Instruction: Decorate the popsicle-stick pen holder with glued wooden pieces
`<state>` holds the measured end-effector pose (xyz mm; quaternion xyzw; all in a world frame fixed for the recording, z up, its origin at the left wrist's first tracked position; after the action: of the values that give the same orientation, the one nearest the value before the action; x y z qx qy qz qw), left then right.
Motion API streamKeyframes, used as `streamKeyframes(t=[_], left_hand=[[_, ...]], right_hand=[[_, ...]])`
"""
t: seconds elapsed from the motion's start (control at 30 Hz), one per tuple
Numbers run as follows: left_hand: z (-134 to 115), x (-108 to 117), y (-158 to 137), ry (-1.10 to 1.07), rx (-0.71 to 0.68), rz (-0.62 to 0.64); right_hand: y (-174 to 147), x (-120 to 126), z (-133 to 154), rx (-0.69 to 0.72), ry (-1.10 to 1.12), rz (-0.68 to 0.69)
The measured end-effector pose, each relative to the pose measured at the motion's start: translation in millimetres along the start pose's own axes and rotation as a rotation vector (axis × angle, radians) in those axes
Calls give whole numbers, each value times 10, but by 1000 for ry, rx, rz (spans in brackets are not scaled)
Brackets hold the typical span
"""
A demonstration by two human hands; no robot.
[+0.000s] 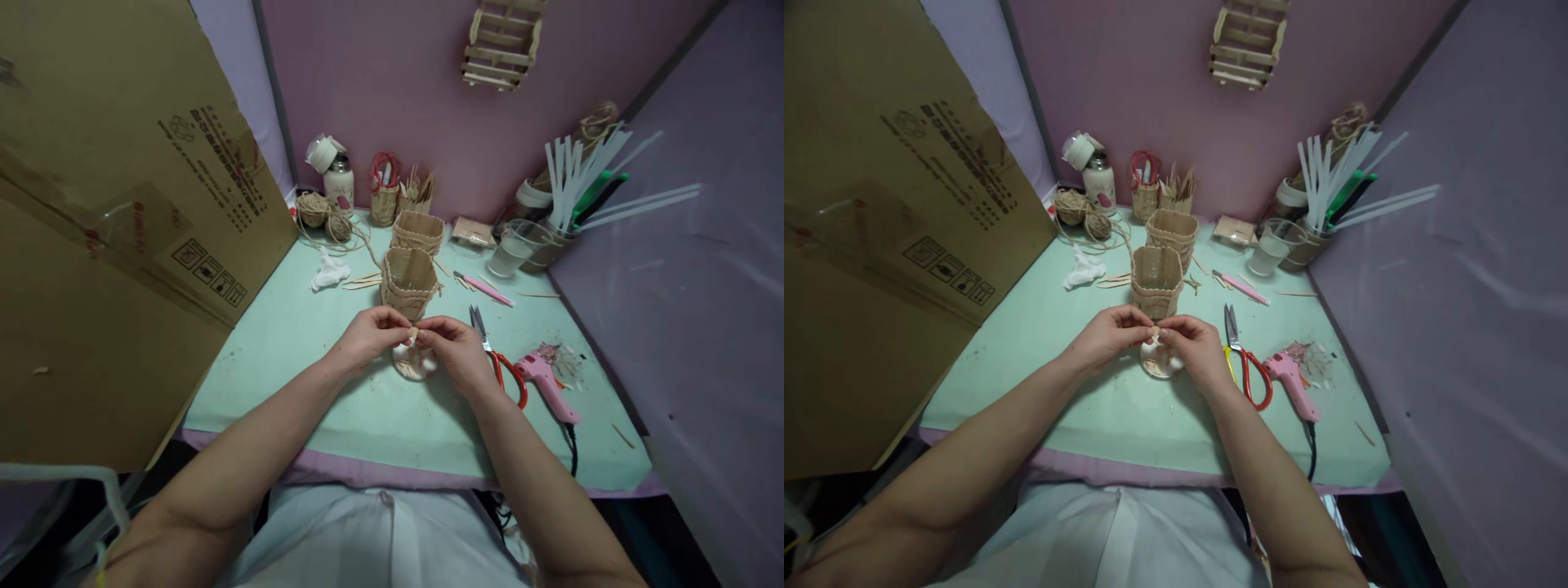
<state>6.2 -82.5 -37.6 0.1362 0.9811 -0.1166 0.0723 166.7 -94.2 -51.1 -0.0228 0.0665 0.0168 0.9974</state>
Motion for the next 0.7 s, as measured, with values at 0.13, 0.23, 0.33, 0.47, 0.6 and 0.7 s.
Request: streamKeyframes(t=[0.13,0.23,0.33,0.47,0.6,0.7], left_hand=[[-5,-7,4,6,-7,-2],[-21,-13,7,-4,13,-29],[-28,-27,6,-21,47,-42],[-11,-65,-6,-1,83,5],[-7,-101,-25,20,118,58],[-13,-103,-31,41,142,80]], right_hand=[[-2,-17,39,-6,-13,-1],[-48,45,104,22,-89,-23],[-183,205,147,97,-271,-63],[-453,403,116,166,-606,-151],[-633,405,36,226,-832,-105],[-670,331,-21,271,-990,-41]])
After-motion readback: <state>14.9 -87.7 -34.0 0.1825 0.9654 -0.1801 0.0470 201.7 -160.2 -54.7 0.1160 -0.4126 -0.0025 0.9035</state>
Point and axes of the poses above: each hand's wrist, its own y-axis towards the middle knuckle, its own x-axis out of the back of the hand, z = x × y, the point moved 1 cm from there along y, towards the middle knuckle, and after that the axes turned 3 degrees about x, right-handed, at the moved point
